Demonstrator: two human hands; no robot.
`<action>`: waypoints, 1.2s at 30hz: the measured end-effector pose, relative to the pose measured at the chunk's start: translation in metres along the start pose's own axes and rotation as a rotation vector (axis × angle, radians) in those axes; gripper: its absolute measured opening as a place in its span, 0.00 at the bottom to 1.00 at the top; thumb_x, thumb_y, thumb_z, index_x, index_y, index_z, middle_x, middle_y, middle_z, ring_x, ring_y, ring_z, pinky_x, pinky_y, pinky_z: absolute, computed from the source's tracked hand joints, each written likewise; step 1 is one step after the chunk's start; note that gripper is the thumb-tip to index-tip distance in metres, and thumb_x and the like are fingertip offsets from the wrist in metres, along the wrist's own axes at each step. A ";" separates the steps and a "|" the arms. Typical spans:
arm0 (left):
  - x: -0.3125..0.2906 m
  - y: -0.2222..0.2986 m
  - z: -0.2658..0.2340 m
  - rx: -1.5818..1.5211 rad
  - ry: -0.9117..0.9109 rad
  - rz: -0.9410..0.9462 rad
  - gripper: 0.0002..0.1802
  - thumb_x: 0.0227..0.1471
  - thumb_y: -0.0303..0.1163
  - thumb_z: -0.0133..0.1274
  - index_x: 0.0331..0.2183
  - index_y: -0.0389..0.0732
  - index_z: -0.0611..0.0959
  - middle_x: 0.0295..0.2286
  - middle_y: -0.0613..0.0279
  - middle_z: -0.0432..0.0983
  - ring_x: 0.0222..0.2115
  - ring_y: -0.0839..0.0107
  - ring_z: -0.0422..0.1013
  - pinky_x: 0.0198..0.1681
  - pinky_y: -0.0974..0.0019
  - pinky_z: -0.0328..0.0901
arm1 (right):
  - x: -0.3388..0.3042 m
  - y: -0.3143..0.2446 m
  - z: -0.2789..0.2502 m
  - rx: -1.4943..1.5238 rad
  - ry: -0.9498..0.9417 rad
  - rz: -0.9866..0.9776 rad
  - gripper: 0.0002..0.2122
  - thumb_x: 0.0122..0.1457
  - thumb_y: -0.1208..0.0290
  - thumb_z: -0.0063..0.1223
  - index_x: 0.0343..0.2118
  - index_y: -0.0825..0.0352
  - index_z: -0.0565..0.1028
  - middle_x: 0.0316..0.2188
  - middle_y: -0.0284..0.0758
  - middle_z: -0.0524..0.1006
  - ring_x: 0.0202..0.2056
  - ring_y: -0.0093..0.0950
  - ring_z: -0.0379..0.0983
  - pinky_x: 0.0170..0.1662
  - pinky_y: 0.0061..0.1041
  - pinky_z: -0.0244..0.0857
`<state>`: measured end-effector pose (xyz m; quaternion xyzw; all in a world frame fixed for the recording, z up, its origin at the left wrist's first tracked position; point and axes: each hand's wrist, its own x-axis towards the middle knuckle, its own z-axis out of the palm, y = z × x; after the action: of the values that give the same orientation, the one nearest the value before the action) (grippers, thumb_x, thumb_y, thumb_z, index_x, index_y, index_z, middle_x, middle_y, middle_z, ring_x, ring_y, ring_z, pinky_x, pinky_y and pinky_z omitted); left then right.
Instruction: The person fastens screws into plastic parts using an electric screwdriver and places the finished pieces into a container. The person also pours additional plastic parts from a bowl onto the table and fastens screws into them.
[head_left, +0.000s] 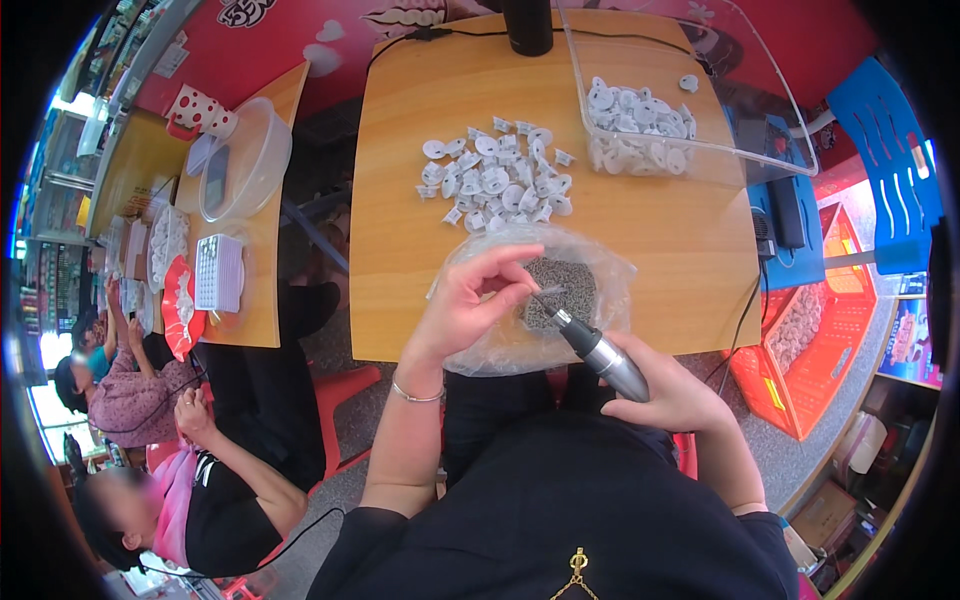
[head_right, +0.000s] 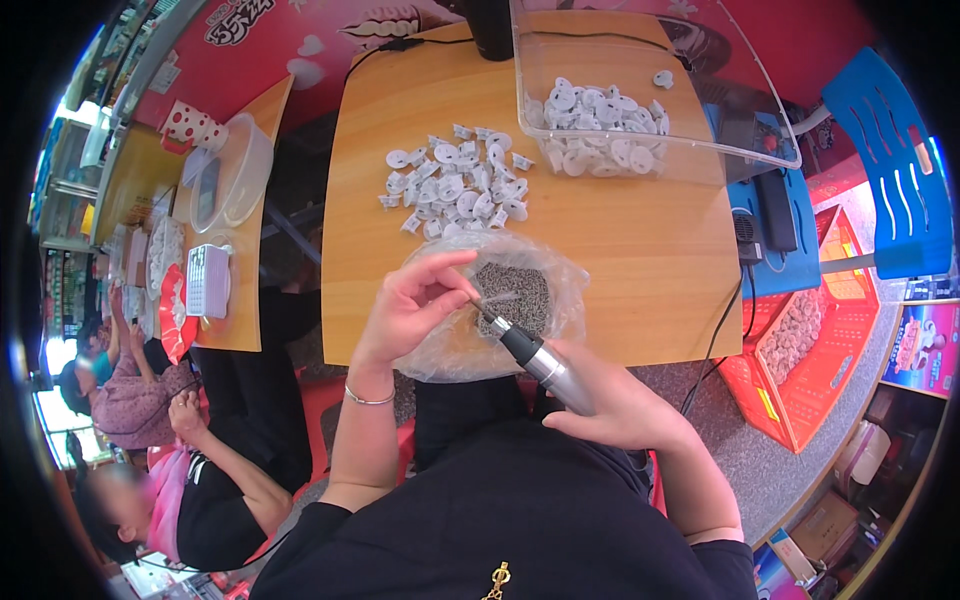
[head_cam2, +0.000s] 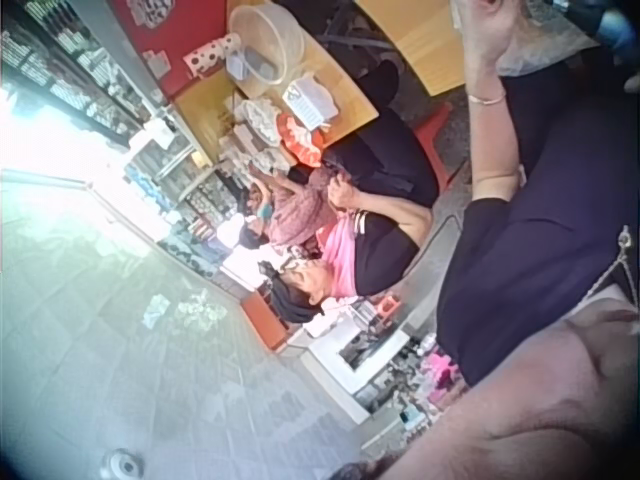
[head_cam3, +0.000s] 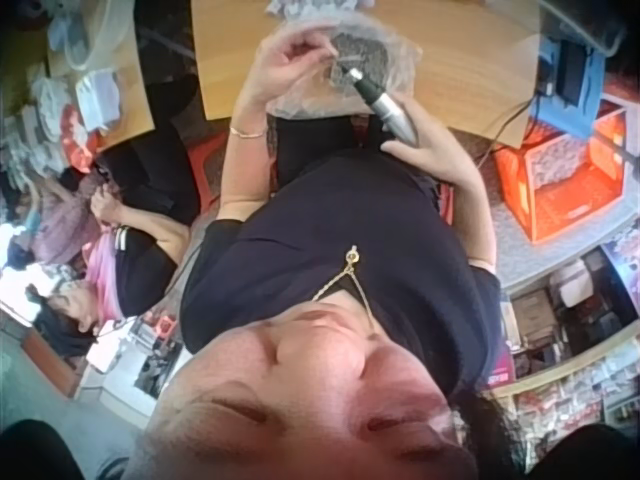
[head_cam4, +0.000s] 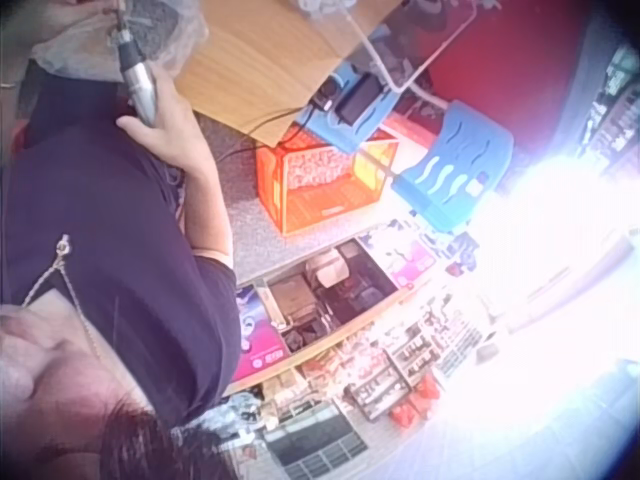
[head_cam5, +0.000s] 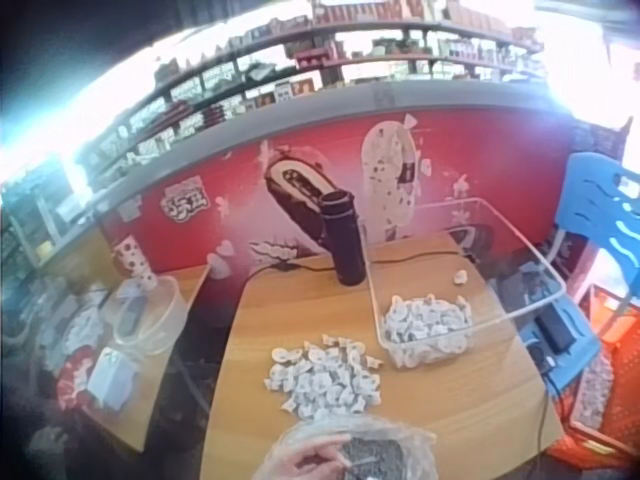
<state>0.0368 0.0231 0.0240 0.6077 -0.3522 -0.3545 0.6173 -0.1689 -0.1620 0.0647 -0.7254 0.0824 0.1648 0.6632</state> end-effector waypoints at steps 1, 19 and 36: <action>0.000 -0.001 0.001 0.001 -0.001 0.002 0.22 0.53 0.18 0.51 0.51 0.38 0.74 0.31 0.65 0.76 0.33 0.80 0.71 0.39 0.75 0.67 | 0.000 -0.001 0.000 0.000 0.009 0.001 0.33 0.49 0.72 0.61 0.58 0.69 0.59 0.45 0.42 0.71 0.43 0.31 0.70 0.49 0.30 0.64; -0.007 -0.015 0.041 -0.441 0.311 -0.006 0.20 0.49 0.29 0.61 0.42 0.36 0.71 0.32 0.63 0.71 0.30 0.79 0.70 0.31 0.78 0.65 | 0.004 -0.009 -0.011 0.052 0.159 -0.147 0.36 0.49 0.73 0.63 0.60 0.70 0.56 0.39 0.34 0.71 0.39 0.21 0.68 0.42 0.20 0.63; -0.024 0.006 0.140 0.283 -0.172 -0.058 0.24 0.39 0.48 0.66 0.14 0.39 0.74 0.13 0.62 0.70 0.15 0.66 0.68 0.20 0.66 0.62 | 0.013 -0.034 -0.010 0.330 0.356 -0.129 0.32 0.51 0.76 0.56 0.60 0.67 0.56 0.38 0.34 0.71 0.40 0.22 0.68 0.43 0.23 0.64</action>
<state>-0.0964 -0.0259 0.0319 0.6658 -0.4322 -0.3698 0.4828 -0.1438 -0.1668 0.0926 -0.6285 0.1772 -0.0240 0.7570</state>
